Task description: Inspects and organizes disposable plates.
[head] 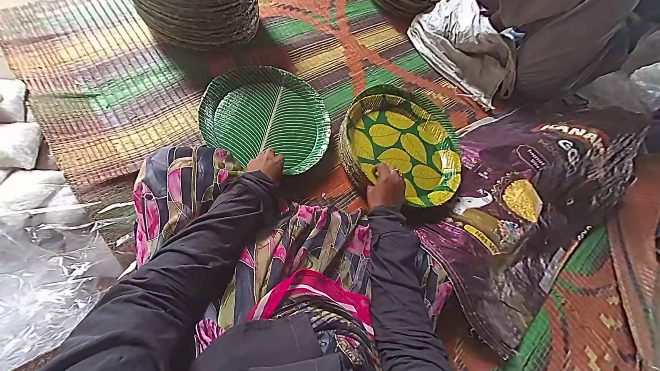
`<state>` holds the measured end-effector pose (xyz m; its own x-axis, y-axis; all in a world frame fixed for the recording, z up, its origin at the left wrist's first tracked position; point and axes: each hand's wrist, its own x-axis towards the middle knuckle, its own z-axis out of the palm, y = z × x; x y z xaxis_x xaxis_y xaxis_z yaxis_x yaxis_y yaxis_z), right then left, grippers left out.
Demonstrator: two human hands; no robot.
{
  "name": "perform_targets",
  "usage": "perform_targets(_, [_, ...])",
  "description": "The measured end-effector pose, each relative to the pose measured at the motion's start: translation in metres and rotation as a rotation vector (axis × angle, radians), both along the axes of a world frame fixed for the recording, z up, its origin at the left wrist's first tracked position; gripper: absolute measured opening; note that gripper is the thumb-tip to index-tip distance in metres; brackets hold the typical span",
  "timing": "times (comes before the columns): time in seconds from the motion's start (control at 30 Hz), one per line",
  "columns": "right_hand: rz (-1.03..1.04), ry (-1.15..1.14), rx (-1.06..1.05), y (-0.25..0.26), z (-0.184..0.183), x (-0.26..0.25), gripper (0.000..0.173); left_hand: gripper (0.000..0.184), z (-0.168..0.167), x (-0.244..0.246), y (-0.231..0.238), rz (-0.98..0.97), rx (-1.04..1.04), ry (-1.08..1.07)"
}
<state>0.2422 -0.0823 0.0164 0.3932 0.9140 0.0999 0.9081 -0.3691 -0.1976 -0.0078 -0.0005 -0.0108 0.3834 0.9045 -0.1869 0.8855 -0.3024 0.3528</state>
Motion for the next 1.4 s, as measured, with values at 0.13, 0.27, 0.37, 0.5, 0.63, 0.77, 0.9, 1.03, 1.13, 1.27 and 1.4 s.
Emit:
perform_targets(0.13, [0.142,-0.265,0.730,-0.005,-0.015,-0.009,0.028,0.046,-0.003,0.010,-0.019,-0.292,1.035,-0.348])
perform_targets(0.27, [0.468,-0.269,0.788,0.001,-0.028,-0.022,0.034,0.035,0.006,0.021,-0.038,-0.357,1.333,-0.322])
perform_targets(0.37, [0.463,-0.242,0.694,0.009,-0.038,-0.030,0.040,0.023,-0.009,0.017,-0.024,-0.280,1.113,-0.216])
perform_targets(0.5, [0.146,-0.055,0.241,0.008,-0.026,-0.020,0.070,0.022,0.010,0.002,-0.008,-0.102,0.301,-0.071])
perform_targets(0.63, [-0.014,-0.036,-0.171,0.009,-0.023,-0.005,0.046,0.025,0.013,0.007,0.002,0.064,-0.138,0.131])
perform_targets(0.77, [-0.032,-0.015,-0.133,0.012,-0.025,-0.001,0.037,0.026,0.010,0.010,0.001,-0.041,-0.164,0.141])
perform_targets(0.9, [-0.049,0.028,-0.097,0.012,-0.014,0.002,0.045,0.044,-0.003,0.008,0.004,-0.077,-0.132,0.034])
perform_targets(1.03, [0.011,-0.016,0.155,0.001,-0.017,0.005,0.038,0.070,-0.009,0.007,0.002,-0.126,0.078,-0.174])
perform_targets(1.13, [0.232,-0.212,0.641,-0.001,-0.029,0.001,0.036,0.072,-0.013,0.011,-0.010,-0.190,0.626,-0.359])
perform_targets(1.27, [0.582,-0.205,0.712,0.005,-0.031,-0.021,0.039,0.038,0.000,0.022,-0.024,-0.270,1.204,-0.403])
perform_targets(1.4, [0.424,-0.133,0.474,0.009,-0.040,-0.037,0.057,0.017,-0.005,0.017,-0.024,-0.283,0.762,-0.214])
